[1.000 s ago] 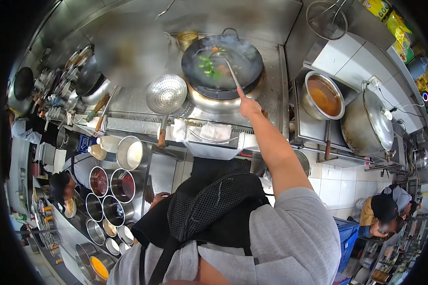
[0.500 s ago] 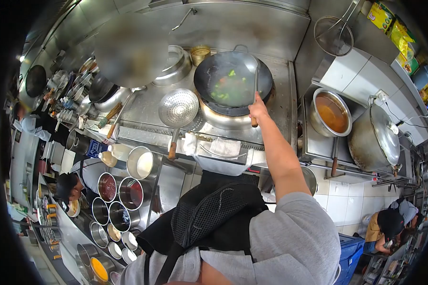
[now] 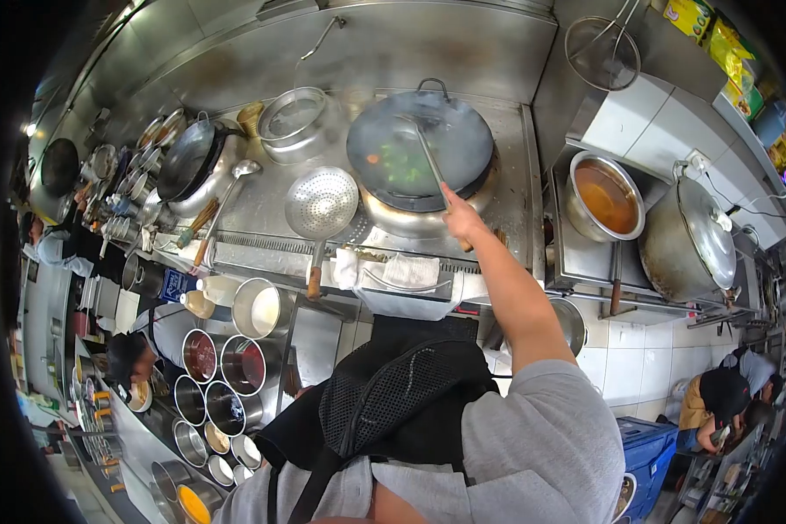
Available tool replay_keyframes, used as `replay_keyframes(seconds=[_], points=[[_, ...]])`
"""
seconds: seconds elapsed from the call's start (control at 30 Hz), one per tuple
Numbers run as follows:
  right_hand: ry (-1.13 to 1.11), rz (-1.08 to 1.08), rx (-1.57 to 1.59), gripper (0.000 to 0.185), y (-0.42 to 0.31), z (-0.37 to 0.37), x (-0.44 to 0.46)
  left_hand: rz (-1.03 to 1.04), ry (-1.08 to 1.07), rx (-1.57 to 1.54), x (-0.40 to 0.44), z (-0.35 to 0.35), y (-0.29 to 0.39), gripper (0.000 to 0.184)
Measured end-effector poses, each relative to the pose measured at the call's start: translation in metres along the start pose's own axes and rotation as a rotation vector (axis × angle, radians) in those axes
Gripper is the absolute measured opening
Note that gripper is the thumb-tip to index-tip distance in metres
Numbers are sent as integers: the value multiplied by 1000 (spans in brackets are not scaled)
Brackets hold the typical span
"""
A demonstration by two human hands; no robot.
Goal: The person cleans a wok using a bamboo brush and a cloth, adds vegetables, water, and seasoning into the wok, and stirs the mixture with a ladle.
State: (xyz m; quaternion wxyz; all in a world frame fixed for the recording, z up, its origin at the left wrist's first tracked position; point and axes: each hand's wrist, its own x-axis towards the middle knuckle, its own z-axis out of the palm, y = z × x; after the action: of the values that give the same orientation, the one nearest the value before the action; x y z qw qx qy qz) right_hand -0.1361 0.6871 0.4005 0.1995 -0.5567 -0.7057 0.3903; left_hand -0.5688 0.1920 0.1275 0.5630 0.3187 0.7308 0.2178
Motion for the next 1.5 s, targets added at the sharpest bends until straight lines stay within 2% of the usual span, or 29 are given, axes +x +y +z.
replay_keyframes(seconds=[0.07, 0.13, 0.2, 0.27, 0.4, 0.5, 0.53, 0.6, 0.63, 0.8, 0.93, 1.03, 1.07, 1.13, 1.17, 1.23, 1.27, 1.33, 1.37, 1.4, 1.5], points=[[33, 6, 28, 81, 0, -6, -26, -55, 28, 72, -4, 2, 24, 34], [126, -210, -81, 82, 9, -14, -49, -109, 60, 141, -11, 5, 54, 33], [-96, 82, 218, 81, -34, -44, -104, -134, 78, 179, -4, 0, 56, 32], [-197, 126, 225, 81, -45, -68, -141, -46, 7, 105, 16, 3, 34, 31], [-289, 140, 37, 84, -41, -86, -175, -110, -26, 154, 9, 12, 77, 31], [-210, -8, -427, 86, -21, -72, -168, -62, -128, 68, 13, 13, 96, 31], [-206, -1, -428, 86, -25, -67, -162, -110, -124, 118, 9, 15, 119, 32], [-207, 223, -491, 82, -38, -55, -146, -155, -121, 169, 10, 16, 135, 32], [-180, 192, -571, 88, -33, -48, -136, -125, -137, 134, 17, 14, 135, 34], [-162, 261, -615, 91, -33, -28, -84, -172, -146, -106, 46, 7, 122, 39], [-90, 272, -637, 93, -38, -21, -61, -105, -128, 66, 25, 1, 136, 41], [-61, 280, -618, 94, -28, -14, -41, -148, -78, 43, -7, -1, 145, 40], [-65, 272, -617, 94, -27, -13, -35, -150, -70, 40, -6, -2, 127, 40], [-77, 293, -548, 90, -23, -12, -25, 119, -68, 169, 0, -4, 74, 35], [-79, 289, -549, 90, -9, -10, -20, -130, 50, 142, -18, 3, 97, 30], [105, 21, -246, 85, 16, -4, -8, -63, 24, 107, 14, 3, 20, 31], [98, 11, -250, 85, 6, -7, -11, -30, 11, 88, 27, 3, -15, 32], [77, 211, 216, 83, -15, -16, -26, -16, 40, 129, 11, 5, -16, 34], [119, 171, 302, 82, -9, -16, -23, -11, 41, 138, 7, 4, -22, 34], [113, 170, 296, 82, -4, -17, -19, -5, 41, 149, 4, 4, -27, 34], [289, 117, 111, 81, 11, -23, 7, -69, 44, 86, 3, 9, -32, 36]])
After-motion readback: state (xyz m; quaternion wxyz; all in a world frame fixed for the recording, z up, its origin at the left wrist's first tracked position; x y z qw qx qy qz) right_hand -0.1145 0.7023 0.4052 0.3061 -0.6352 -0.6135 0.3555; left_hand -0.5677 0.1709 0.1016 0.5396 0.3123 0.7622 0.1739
